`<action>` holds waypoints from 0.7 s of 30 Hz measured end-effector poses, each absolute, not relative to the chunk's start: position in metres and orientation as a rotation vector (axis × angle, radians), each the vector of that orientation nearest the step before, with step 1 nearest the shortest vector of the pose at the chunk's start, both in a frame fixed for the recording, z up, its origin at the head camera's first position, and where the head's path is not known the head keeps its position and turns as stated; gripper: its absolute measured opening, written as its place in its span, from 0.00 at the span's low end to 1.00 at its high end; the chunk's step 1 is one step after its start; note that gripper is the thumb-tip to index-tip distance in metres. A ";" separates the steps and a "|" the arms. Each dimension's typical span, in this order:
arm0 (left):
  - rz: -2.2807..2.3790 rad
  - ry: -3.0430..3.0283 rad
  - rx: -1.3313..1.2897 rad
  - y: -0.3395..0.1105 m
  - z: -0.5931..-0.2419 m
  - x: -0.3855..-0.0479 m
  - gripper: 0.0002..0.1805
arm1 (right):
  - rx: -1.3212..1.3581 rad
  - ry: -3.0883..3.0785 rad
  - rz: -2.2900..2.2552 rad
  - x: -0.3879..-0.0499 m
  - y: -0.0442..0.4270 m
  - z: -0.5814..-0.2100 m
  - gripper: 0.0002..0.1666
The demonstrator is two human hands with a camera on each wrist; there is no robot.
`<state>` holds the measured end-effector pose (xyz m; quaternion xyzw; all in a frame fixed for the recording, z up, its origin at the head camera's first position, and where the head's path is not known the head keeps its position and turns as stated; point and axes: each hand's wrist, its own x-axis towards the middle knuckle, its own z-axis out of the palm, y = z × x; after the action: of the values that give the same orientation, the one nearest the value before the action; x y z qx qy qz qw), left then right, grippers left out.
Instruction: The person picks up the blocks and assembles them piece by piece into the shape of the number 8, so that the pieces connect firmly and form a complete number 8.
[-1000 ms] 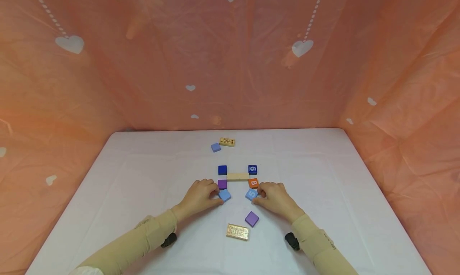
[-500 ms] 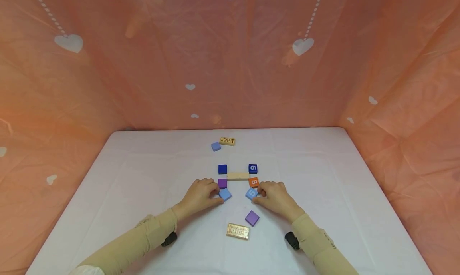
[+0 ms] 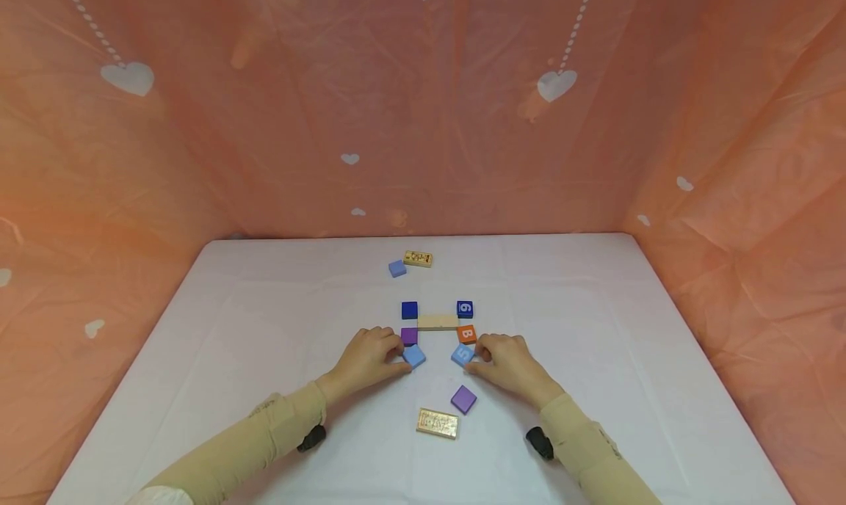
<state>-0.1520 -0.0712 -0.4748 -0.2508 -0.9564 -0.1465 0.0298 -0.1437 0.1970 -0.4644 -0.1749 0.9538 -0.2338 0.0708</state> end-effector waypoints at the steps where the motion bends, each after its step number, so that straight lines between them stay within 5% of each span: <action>1: -0.450 -2.948 -0.774 -0.071 -0.475 -0.152 0.17 | -0.527 2.868 -0.700 -0.143 0.197 -0.464 0.12; 21: -0.486 -2.958 -0.762 -0.074 -0.474 -0.151 0.17 | -0.668 2.790 -0.693 -0.123 0.196 -0.460 0.16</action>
<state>-0.1510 -0.0737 -0.4737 -0.2463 -0.9561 -0.1571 0.0241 -0.1231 0.1961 -0.4599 -0.2253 0.9411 -0.2337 0.0948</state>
